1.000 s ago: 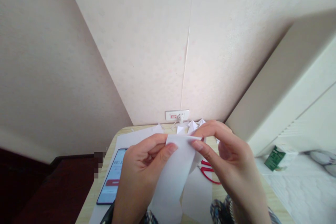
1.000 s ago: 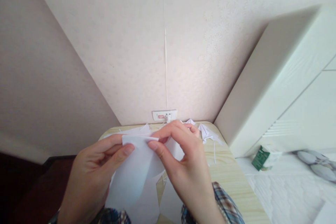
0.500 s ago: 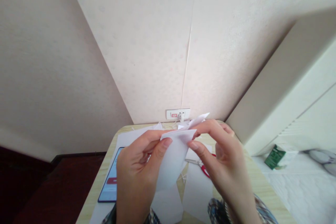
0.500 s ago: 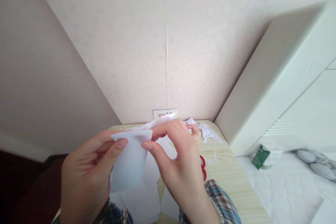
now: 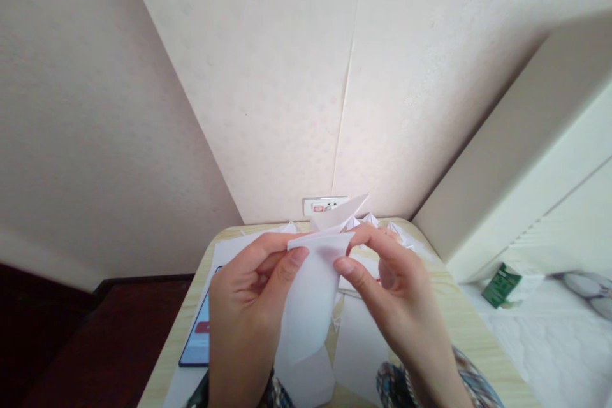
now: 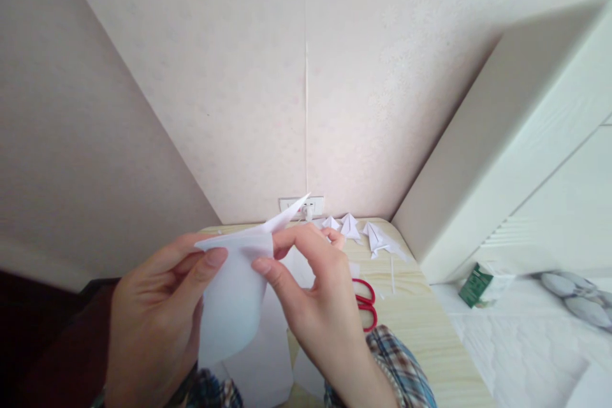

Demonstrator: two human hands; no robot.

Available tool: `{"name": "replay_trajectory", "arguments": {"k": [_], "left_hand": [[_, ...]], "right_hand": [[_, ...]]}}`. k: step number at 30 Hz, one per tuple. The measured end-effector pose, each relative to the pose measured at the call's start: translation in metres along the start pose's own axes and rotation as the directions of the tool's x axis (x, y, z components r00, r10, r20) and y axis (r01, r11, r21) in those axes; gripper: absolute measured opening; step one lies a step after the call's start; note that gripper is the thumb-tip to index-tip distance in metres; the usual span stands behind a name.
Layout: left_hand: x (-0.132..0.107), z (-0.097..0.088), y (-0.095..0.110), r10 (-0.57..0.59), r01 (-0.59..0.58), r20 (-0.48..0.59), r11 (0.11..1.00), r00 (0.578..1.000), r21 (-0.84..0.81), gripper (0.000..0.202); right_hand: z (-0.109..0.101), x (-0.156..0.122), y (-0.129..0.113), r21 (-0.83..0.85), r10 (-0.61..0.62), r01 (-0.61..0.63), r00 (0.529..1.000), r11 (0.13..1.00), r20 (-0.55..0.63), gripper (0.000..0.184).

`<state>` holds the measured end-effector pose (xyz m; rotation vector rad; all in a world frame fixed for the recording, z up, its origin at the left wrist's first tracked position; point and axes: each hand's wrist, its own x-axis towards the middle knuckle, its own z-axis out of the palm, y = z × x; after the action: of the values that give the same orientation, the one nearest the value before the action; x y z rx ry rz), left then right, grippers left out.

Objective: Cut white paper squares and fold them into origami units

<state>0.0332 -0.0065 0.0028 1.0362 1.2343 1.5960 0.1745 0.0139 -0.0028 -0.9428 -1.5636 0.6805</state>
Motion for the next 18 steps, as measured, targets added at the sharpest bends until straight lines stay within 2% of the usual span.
{"name": "replay_trajectory", "arguments": {"k": [3, 6, 8, 11, 15, 18], "left_hand": [[-0.001, 0.003, 0.0, 0.061, -0.061, -0.031, 0.998, 0.998, 0.013, 0.009], [-0.003, 0.006, 0.001, 0.11, -0.103, -0.074, 0.99, 0.991, 0.094, 0.009], [-0.004, 0.007, 0.001, 0.137, -0.122, -0.121, 0.985, 0.983, 0.123, 0.008], [-0.002, 0.007, -0.002, 0.128, -0.124, -0.147, 0.992, 0.981, 0.036, 0.007], [0.004, 0.006, -0.004, 0.004, -0.006, -0.027, 0.998, 1.0, -0.066, 0.006], [0.007, 0.004, 0.0, -0.015, 0.015, 0.076, 1.0, 0.997, 0.008, 0.006]], "right_hand": [[0.001, 0.0, 0.0, 0.007, 0.011, -0.011, 1.0, 1.0, -0.022, 0.025], [0.002, 0.0, 0.0, 0.013, 0.027, -0.027, 0.998, 1.0, -0.051, 0.027], [0.003, 0.0, -0.001, 0.02, 0.038, -0.038, 0.999, 0.999, -0.012, 0.022], [0.004, 0.0, -0.002, 0.016, 0.048, -0.049, 0.997, 0.999, 0.052, 0.021], [0.001, -0.001, -0.002, 0.027, 0.08, -0.079, 0.997, 0.996, -0.009, 0.027], [-0.004, 0.0, 0.0, 0.033, 0.121, -0.12, 0.991, 0.992, -0.056, 0.026]]}}
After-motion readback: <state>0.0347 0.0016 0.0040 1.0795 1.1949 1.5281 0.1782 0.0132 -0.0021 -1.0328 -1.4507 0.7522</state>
